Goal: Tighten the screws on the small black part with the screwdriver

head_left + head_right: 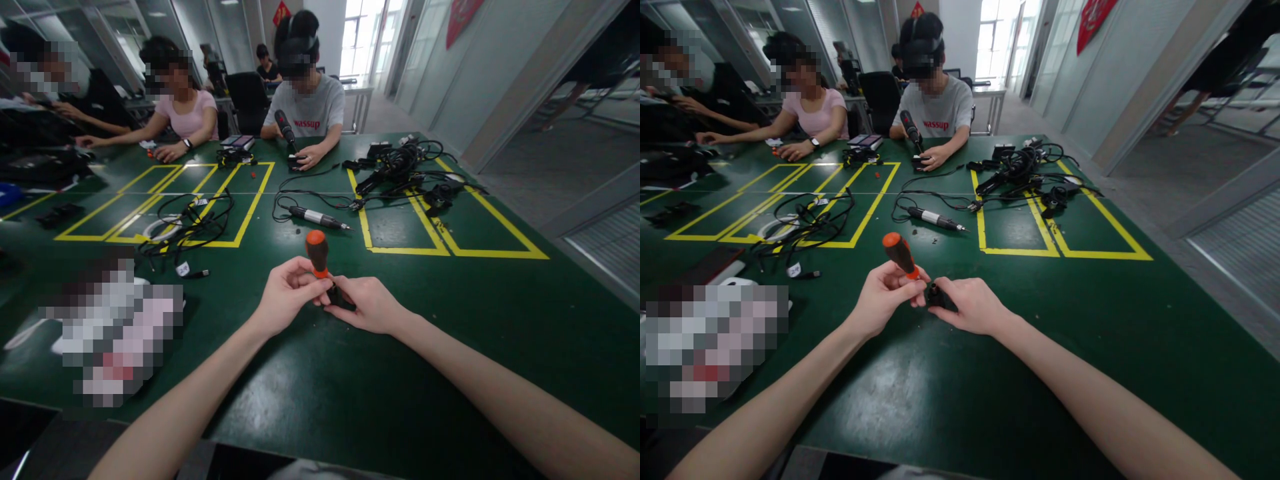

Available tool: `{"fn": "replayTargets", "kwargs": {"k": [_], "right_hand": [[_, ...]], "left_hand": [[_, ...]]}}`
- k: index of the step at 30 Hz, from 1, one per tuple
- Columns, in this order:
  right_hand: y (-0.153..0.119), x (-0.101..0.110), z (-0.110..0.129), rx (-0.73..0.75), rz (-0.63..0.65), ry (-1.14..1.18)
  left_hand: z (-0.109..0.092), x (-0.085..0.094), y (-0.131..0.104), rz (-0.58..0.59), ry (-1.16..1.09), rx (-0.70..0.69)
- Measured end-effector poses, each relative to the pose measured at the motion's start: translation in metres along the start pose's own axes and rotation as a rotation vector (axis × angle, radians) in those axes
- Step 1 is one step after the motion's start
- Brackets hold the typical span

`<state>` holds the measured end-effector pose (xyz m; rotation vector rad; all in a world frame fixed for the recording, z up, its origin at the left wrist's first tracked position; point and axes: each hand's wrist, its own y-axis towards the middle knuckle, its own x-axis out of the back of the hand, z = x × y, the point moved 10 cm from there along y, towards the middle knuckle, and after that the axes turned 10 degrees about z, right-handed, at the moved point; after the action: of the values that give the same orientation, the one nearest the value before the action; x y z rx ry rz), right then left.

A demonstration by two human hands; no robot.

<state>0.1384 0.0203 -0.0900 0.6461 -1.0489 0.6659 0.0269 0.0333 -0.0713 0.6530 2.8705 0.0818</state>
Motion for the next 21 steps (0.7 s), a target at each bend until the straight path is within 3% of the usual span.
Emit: {"fn": "replayTargets", "kwargs": {"k": [8,15,21], "right_hand": [[0.000,-0.001,0.000,0.010,-0.004,-0.018],[0.000,0.000,0.001,0.016,-0.012,-0.021],[0.000,0.001,0.001,0.013,-0.018,-0.022]], "left_hand": [[-0.008,-0.006,0.000,0.047,-0.006,-0.056],[-0.013,-0.001,-0.001,-0.034,0.085,-0.075],[-0.008,0.002,-0.001,-0.072,0.010,-0.063]]}}
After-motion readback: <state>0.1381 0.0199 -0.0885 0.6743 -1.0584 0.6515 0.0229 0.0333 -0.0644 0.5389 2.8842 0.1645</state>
